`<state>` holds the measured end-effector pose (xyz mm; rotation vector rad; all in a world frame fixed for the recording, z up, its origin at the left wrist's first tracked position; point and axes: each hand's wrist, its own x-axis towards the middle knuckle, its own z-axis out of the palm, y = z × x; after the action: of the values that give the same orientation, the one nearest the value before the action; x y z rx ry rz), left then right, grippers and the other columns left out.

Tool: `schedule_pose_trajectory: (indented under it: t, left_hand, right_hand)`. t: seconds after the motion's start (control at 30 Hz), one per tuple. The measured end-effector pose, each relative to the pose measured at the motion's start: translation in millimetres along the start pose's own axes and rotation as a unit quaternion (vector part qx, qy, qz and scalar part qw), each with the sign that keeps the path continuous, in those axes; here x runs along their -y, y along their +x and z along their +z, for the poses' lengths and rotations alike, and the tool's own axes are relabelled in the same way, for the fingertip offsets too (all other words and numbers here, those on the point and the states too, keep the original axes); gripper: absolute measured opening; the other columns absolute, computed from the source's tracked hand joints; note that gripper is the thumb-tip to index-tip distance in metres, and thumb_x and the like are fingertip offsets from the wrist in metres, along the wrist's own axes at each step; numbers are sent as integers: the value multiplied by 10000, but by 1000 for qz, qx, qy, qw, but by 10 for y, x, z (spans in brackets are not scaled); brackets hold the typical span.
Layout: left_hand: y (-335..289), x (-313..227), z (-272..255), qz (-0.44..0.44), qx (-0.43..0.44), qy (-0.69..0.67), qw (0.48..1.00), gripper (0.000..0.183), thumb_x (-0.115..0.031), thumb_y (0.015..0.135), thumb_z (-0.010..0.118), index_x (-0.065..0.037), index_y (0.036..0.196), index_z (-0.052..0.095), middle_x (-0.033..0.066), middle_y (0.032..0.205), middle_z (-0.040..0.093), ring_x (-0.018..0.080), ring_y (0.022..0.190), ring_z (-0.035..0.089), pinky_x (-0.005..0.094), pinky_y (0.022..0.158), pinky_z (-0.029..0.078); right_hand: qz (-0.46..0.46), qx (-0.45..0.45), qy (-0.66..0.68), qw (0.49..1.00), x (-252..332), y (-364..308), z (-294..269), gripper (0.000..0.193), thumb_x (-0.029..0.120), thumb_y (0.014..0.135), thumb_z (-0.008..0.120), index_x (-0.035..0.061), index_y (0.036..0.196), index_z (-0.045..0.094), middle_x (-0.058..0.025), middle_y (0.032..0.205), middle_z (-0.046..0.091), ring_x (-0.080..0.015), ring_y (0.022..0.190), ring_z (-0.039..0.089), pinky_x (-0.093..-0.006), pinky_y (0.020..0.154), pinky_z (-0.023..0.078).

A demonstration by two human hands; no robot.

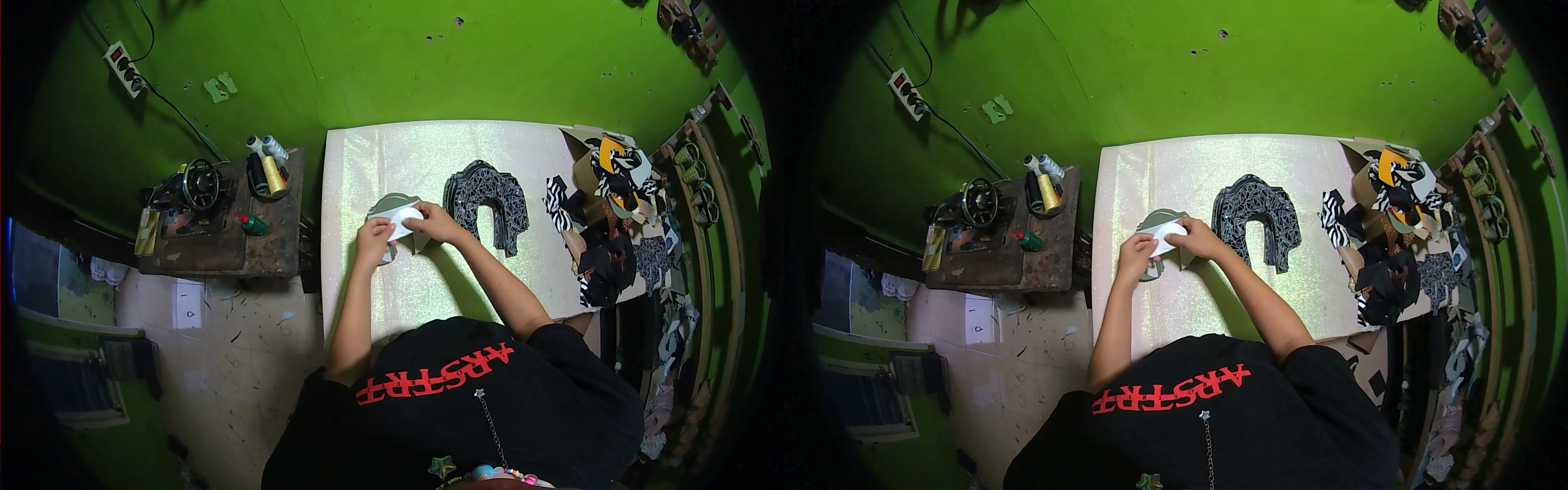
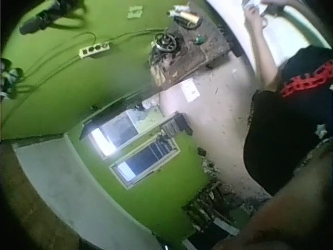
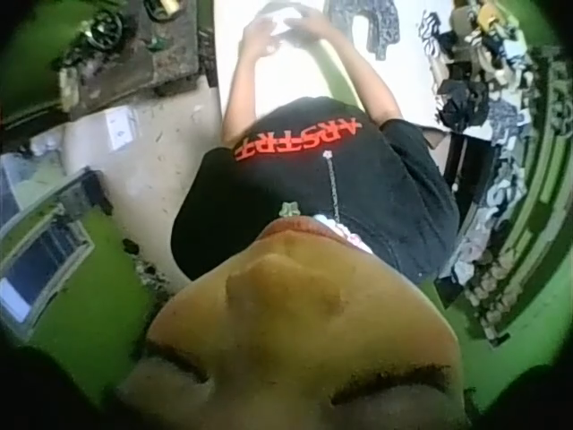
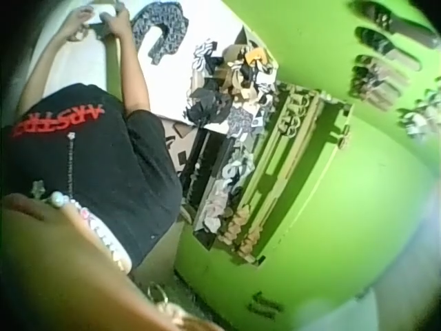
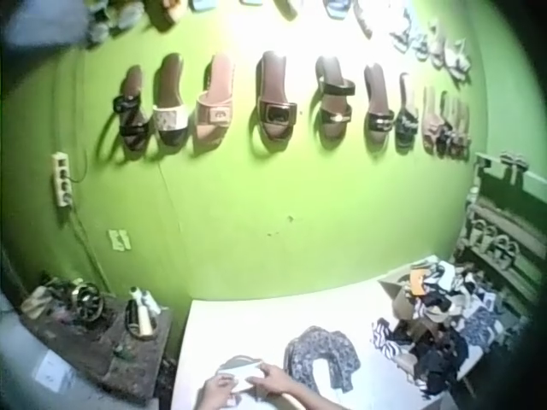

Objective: Sorting and organizing various cut pieces of shoe material on a workspace.

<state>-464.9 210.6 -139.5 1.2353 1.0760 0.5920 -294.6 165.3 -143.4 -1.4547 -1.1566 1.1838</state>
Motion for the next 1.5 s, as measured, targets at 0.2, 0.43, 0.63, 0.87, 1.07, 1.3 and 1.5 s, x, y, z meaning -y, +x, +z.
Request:
schedule_pose_trajectory:
  t: [0.2,0.43,0.63,0.87,1.07,1.3,1.5]
  left_hand:
    - [253,106,-157,42,-40,-12,998,207,-50,791,600,4,985,551,60,812,619,103,598,589,191,498,426]
    - [453,361,-162,76,-183,126,972,185,-93,692,712,8,803,604,64,661,613,112,565,578,221,506,459]
    - [465,373,-122,74,-204,177,960,194,-129,682,724,-12,766,594,66,659,617,124,544,574,253,508,463]
    - [462,470,-87,122,-248,230,933,220,-146,665,728,-34,707,544,84,653,566,243,620,554,341,601,444]
    - [358,419,-6,178,-247,287,908,185,-130,699,683,-45,786,543,94,747,541,265,731,528,349,658,432]
    - [-37,257,187,182,-230,384,875,193,-138,693,656,-125,867,574,60,1053,460,261,1056,392,403,902,306]
    - [-276,322,586,270,-181,369,871,130,-105,701,614,-130,825,584,55,1074,456,271,1081,345,431,904,262]
  right_hand:
    - [-14,-64,-148,987,-160,162,-61,176,144,734,631,-20,793,604,-75,635,577,-142,570,535,-277,553,434]
    - [-63,-185,-239,951,-120,212,86,159,101,698,646,-30,770,592,-188,734,598,-323,681,590,-374,654,466]
    - [-58,-219,-231,946,-209,229,142,166,75,700,645,-27,796,556,-196,789,581,-345,744,572,-386,680,453]
    - [-68,-263,-246,931,-237,217,194,180,64,681,661,-1,729,499,-164,754,510,-343,715,517,-402,656,427]
    - [-90,-267,-244,928,-292,202,177,216,78,668,679,-13,678,483,-168,705,517,-327,678,514,-378,626,419]
    - [-189,-264,-196,925,-334,-198,43,113,57,721,611,-6,752,523,-132,743,516,-257,634,527,-329,608,434]
    - [-151,-224,-103,957,-488,-781,-88,52,29,778,549,-5,817,553,-65,762,510,-124,600,510,-248,564,425]
